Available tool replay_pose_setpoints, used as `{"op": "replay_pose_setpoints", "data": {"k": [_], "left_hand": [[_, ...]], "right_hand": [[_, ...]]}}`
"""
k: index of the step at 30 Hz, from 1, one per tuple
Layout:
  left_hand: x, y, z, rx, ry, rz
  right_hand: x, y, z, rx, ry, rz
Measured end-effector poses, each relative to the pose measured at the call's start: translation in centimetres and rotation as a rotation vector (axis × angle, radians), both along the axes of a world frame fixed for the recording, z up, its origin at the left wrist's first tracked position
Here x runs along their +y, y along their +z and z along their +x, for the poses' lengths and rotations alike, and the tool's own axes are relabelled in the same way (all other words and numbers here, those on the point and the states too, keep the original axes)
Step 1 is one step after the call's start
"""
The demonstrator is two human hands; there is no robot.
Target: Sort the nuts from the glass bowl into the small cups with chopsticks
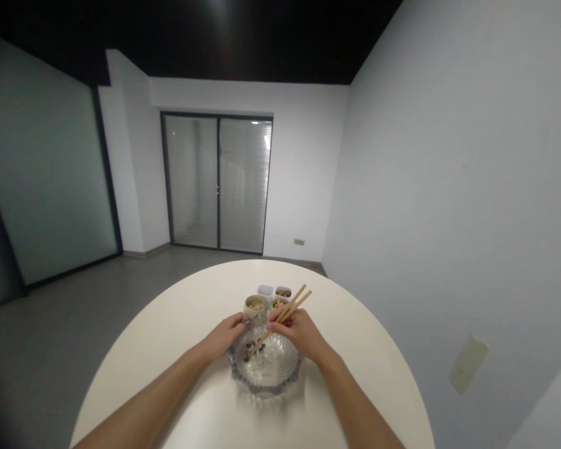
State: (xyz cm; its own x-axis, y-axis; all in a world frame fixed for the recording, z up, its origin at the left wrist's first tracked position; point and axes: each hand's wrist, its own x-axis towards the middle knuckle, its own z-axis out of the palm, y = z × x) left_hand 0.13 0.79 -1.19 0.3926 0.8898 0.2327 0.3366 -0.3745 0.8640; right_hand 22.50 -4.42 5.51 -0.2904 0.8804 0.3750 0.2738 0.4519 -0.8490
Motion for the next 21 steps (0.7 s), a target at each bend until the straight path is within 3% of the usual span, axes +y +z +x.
{"op": "replay_pose_setpoints", "data": {"k": [6,21], "left_hand": [[-0.29,0.57,-0.01,0.009,-0.013,0.001],[0.01,0.05,-0.01,-0.009,-0.010,-0.005]], "right_hand": [[0.26,-0.42,-0.07,-0.011,0.017,-0.010],[-0.18,0.11,-0.24,0.018,0.025,0.004]]}}
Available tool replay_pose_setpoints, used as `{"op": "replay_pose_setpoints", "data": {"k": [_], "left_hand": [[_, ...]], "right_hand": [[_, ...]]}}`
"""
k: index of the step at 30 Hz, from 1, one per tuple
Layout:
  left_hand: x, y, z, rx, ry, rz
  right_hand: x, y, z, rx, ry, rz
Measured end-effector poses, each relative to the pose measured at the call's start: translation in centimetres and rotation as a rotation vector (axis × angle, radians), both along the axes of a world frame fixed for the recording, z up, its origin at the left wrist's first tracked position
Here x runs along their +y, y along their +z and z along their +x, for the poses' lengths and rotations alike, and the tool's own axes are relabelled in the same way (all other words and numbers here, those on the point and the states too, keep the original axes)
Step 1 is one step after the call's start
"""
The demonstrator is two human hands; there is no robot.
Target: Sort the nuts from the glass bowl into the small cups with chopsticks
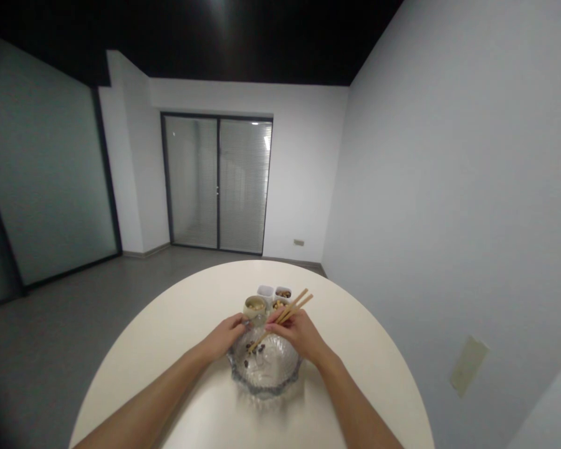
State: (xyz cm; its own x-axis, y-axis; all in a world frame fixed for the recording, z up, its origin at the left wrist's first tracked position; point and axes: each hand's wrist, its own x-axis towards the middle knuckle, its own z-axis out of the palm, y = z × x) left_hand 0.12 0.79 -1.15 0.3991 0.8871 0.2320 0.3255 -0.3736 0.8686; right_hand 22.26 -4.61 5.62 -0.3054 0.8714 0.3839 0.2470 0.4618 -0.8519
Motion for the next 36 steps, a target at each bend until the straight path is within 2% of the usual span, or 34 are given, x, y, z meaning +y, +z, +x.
{"op": "replay_pose_setpoints", "data": {"k": [11,22,29,36], "left_hand": [[-0.4,0.6,0.0,0.009,-0.003,0.009],[-0.2,0.3,-0.1,0.032,0.003,0.016],[-0.1,0.1,-0.1,0.023,-0.002,0.005],[-0.1,0.2,-0.2,0.025,0.010,0.007]], "right_hand": [[0.4,-0.7,0.3,-0.022,-0.005,-0.005],[0.6,-0.8,0.7,0.003,-0.035,0.011],[1.5,0.2,2.6,0.164,-0.218,0.127],[4.6,0.5,3.7,0.250,-0.428,0.249]]}}
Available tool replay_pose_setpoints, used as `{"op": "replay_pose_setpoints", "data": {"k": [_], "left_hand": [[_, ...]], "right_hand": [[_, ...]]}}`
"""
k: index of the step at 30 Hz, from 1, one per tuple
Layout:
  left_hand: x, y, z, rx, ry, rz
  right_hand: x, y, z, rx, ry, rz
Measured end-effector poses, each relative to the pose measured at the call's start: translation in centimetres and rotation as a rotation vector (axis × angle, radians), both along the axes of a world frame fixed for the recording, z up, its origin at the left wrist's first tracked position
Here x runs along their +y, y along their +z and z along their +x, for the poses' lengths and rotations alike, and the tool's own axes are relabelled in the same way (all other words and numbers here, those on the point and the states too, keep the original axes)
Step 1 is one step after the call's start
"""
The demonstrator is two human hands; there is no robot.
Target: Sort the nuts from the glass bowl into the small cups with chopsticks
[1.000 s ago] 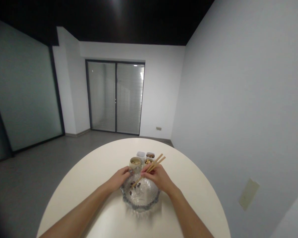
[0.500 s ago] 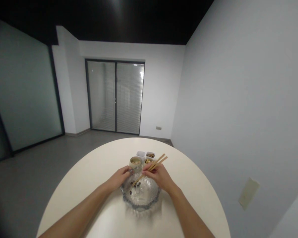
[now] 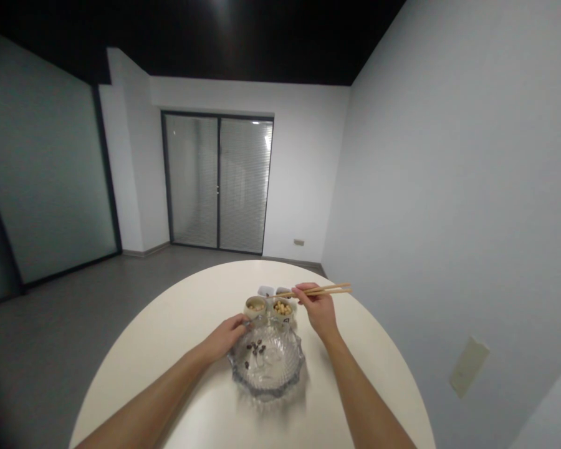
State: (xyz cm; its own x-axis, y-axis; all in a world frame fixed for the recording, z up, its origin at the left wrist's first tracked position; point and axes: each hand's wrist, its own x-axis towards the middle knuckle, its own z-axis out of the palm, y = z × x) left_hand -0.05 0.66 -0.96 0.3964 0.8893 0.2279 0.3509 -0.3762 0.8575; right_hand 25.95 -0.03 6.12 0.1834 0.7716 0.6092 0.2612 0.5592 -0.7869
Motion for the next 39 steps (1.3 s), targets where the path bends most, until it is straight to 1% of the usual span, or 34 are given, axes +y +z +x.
{"op": "replay_pose_setpoints", "data": {"k": [8,13,17,21,24,31,35,39], "left_hand": [[0.0,0.1,-0.1,0.001,-0.024,0.009],[-0.2,0.4,-0.1,0.000,-0.017,-0.001],[-0.1,0.3,-0.1,0.003,-0.010,0.003],[0.0,0.1,-0.1,0.004,-0.009,0.012],[0.0,0.0,0.0,-0.008,-0.011,0.008],[0.0,-0.2,0.0,-0.026,-0.011,-0.025],[0.0,-0.2,0.1,-0.032,-0.007,-0.030],[0.0,-0.1,0.2,-0.016,0.012,-0.032]], "right_hand": [[2.7,-1.6,-1.0,-0.087,-0.086,0.010],[3.2,-2.4,-0.9,-0.135,-0.076,-0.044],[3.0,-2.5,-0.5,-0.130,-0.082,-0.047],[2.2,-2.1,-0.3,-0.115,-0.059,-0.020],[0.7,-1.6,-0.5,-0.089,-0.040,-0.018],[-3.4,-0.7,-1.0,-0.166,0.178,-0.172],[-4.0,-1.1,-1.2,-0.198,0.266,-0.261],[-4.1,-1.5,-1.5,-0.215,0.299,-0.283]]}}
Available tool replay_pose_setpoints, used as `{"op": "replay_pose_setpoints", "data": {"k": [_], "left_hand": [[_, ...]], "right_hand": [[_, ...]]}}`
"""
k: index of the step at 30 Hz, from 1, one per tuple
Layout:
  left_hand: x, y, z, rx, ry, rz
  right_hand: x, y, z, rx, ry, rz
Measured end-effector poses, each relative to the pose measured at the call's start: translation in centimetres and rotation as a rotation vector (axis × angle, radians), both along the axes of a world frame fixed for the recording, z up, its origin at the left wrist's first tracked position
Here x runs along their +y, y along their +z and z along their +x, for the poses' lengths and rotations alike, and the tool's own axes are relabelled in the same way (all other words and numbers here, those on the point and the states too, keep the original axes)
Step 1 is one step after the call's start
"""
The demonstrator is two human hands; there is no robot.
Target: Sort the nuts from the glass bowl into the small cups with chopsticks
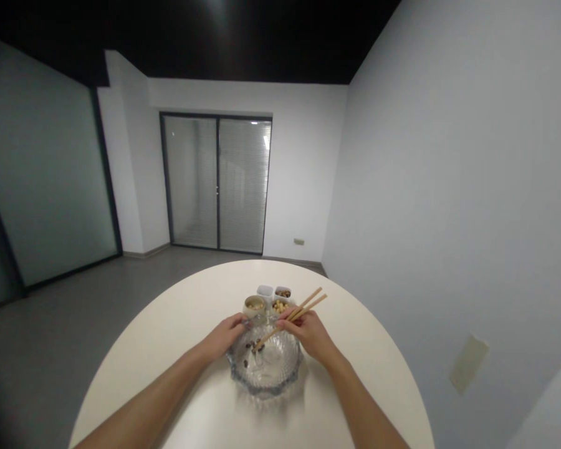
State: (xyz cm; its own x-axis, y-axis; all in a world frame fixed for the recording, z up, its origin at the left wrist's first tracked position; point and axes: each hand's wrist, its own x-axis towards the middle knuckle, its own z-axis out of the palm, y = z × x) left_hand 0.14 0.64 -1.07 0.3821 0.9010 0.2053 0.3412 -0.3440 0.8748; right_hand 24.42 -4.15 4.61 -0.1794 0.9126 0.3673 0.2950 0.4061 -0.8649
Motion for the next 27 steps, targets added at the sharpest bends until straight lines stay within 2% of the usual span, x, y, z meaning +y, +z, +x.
{"op": "replay_pose_setpoints", "data": {"k": [20,27], "left_hand": [[-0.22,0.44,-0.11,-0.021,-0.026,0.009],[0.04,0.04,-0.06,-0.017,-0.031,0.019]], "right_hand": [[-0.27,-0.29,-0.47,-0.080,0.047,0.034],[-0.57,-0.02,-0.78,-0.068,0.068,0.021]]}}
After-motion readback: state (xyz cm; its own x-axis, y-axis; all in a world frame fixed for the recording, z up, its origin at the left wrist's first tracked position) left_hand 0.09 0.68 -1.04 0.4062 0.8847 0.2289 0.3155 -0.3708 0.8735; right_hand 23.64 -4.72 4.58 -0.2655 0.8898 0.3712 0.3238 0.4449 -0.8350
